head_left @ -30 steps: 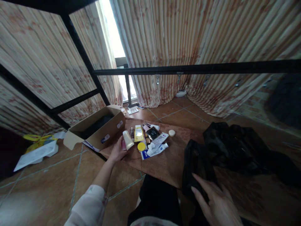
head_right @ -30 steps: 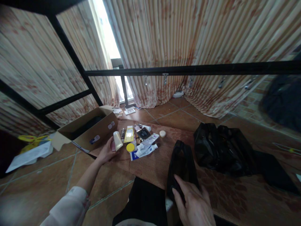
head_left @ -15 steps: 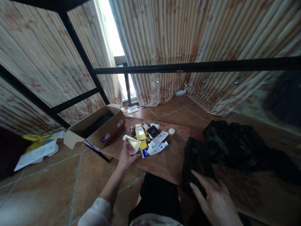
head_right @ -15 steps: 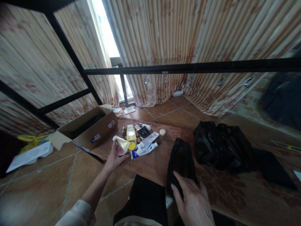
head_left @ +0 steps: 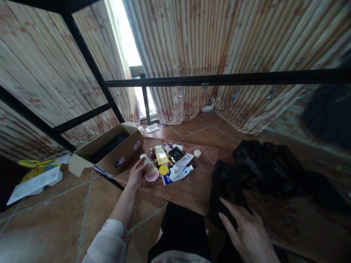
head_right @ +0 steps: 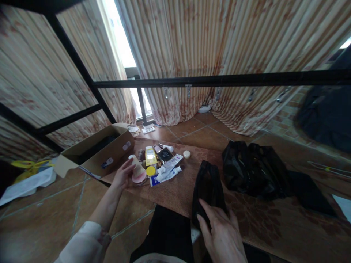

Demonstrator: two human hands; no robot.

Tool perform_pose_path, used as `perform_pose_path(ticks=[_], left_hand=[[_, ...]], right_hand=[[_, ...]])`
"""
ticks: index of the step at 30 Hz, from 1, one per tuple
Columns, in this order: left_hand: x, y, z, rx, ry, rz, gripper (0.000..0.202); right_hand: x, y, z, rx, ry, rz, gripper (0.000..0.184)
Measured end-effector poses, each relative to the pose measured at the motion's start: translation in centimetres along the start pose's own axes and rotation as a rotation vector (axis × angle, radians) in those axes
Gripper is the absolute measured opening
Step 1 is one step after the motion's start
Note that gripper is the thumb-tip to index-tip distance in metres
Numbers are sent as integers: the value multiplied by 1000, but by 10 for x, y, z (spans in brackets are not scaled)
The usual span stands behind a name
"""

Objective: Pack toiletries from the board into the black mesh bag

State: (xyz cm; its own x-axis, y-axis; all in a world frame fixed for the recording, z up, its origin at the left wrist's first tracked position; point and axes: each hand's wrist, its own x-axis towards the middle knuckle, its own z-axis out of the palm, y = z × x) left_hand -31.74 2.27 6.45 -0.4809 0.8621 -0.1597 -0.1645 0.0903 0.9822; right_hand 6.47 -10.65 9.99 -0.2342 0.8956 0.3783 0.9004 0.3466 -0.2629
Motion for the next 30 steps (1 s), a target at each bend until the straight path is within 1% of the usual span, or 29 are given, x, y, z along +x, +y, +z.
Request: perform_pose_path(ticks=[5,9,12,15,18,22,26,30], left_hand=[[7,-4,-2,28,84,28,66],[19,1,-15,134,120,93,63],[31,10,-26,254,104,151,67],[37,11,-29,361,48,175,65],[38,4,-25,469,29,174,51],[37,-2,-16,675,81,217,36],[35,2,-5,875,139,289,33],[29,5,4,1016,172,338,35]], right_hand=[[-1,1,0,7,5,2,34],[0,1,-2,18,9,2,33],[0,1,-3,22,10,2,33],[0,1,-1,18,7,-12,33],[0,0,1,12,7,-14,33],[1,0,0,-5,27,-15,32],[1,2,0,-23,17,-18,32],[1,2,1,-23,7,-19,32]])
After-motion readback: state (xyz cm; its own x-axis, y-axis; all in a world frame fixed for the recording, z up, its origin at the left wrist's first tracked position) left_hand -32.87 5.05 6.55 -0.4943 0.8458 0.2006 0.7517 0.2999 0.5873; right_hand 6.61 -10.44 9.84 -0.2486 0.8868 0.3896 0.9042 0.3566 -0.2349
